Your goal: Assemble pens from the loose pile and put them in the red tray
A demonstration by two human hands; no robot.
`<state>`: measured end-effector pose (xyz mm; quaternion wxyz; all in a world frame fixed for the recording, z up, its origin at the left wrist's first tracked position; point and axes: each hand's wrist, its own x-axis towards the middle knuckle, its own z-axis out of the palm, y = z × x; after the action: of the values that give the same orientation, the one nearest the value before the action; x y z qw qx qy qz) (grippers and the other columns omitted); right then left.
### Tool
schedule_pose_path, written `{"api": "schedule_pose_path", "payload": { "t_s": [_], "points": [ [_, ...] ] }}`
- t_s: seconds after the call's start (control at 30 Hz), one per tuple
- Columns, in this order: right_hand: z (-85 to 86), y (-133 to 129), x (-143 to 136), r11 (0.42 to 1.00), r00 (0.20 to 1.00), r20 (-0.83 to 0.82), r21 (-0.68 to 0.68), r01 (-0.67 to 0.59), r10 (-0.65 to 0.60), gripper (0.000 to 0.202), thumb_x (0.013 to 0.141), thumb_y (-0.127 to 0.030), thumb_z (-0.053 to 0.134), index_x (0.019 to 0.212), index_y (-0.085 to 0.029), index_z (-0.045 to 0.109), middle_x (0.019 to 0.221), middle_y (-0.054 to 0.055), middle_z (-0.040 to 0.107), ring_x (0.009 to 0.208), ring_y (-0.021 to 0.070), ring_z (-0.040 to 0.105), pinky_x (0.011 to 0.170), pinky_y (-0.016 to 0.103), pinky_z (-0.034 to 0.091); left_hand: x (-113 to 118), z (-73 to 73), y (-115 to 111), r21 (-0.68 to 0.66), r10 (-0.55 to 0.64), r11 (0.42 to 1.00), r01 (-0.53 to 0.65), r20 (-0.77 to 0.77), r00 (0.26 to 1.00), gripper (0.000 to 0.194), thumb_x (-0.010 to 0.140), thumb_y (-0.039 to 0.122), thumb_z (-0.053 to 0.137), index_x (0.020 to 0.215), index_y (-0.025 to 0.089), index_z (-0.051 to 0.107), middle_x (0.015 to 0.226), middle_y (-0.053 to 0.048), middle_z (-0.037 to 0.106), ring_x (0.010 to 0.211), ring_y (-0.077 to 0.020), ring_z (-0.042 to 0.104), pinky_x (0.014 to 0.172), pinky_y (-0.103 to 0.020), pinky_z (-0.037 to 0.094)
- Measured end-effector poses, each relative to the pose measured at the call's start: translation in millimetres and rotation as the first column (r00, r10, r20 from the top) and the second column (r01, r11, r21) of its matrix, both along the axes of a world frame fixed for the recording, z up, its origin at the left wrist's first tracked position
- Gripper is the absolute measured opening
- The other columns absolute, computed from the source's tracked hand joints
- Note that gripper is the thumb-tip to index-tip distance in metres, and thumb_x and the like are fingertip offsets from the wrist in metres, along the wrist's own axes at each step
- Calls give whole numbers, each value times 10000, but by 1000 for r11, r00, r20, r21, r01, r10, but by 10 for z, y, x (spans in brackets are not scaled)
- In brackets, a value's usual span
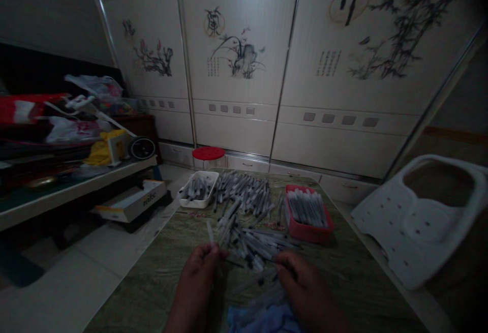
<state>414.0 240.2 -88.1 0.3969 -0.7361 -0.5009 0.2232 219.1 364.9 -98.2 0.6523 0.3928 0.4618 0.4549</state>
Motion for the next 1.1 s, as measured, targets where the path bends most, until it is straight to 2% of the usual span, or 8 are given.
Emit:
{"api": "schedule_pose_path", "payload": {
  "t_s": [0.1, 0.23, 0.33, 0.43, 0.57, 0.67, 0.9, 1.1],
  "points": [
    [-24, 30, -76, 998, 994, 94, -35, -46, 49, 278, 964, -335, 462, 1018, -206, 702, 1031, 77, 722, 983, 247, 672, 860, 353, 476, -21, -76, 47, -42, -18, 999, 20, 47, 999, 378, 695, 465, 813, 909, 180, 689, 741, -35, 723, 535, -145, 597, 512, -252, 447],
    [30, 132, -249, 992, 975, 201, -100, -72, 91, 290, 969, -277, 464, 1090, -211, 719, 1097, 84, 718, 1034, 238, 665, 902, 339, 465, -42, -163, 125, -62, 12, 998, -7, 85, 996, 339, 712, 421, 799, 917, 187, 663, 798, -47, 741, 586, -160, 641, 530, -263, 476],
    [84, 305, -411, 986, 944, 307, -152, -74, 118, 271, 953, -234, 494, 1062, -253, 741, 1077, 62, 721, 1032, 225, 664, 905, 317, 456, -65, -187, 176, -69, 34, 997, -27, 106, 994, 295, 737, 395, 778, 905, 181, 665, 786, -43, 733, 605, -157, 640, 535, -258, 484],
    [86, 536, -519, 969, 874, 452, -235, -77, 179, 252, 938, -232, 521, 1049, -286, 741, 1057, 49, 721, 1017, 223, 668, 873, 306, 451, -95, -198, 214, -99, 63, 994, -50, 139, 988, 257, 745, 369, 775, 877, 176, 668, 804, -49, 740, 613, -142, 634, 542, -241, 479],
    [33, 790, -508, 961, 838, 515, -273, -38, 179, 214, 928, -254, 541, 1012, -248, 737, 1057, 85, 724, 1005, 254, 675, 824, 327, 441, -128, -209, 246, -125, 83, 990, -63, 155, 984, 214, 776, 332, 748, 889, 173, 659, 851, -75, 759, 642, -150, 655, 544, -238, 476],
    [7, 884, -413, 964, 826, 542, -267, -3, 153, 226, 938, -230, 512, 989, -227, 731, 1062, 95, 722, 1011, 241, 671, 830, 317, 426, -137, -198, 256, -141, 87, 988, -65, 160, 983, 208, 794, 317, 729, 920, 170, 655, 875, -96, 765, 692, -182, 687, 565, -261, 501],
    [20, 882, -221, 958, 820, 559, -282, 49, 122, 225, 921, -181, 491, 955, -208, 712, 1010, 90, 719, 954, 230, 665, 761, 310, 383, -135, -184, 275, -167, 132, 981, -102, 176, 975, 156, 805, 256, 714, 916, 160, 663, 885, -92, 756, 697, -161, 677, 579, -247, 504],
    [107, 730, -355, 943, 840, 494, -328, -61, 226, 144, 847, -173, 554, 866, -225, 686, 917, 22, 726, 861, 169, 665, 685, 262, 352, -114, -214, 293, -185, 197, 969, -163, 188, 962, 181, 780, 238, 727, 934, 169, 659, 900, -85, 749, 705, -176, 692, 564, -257, 510]
  ]
}}
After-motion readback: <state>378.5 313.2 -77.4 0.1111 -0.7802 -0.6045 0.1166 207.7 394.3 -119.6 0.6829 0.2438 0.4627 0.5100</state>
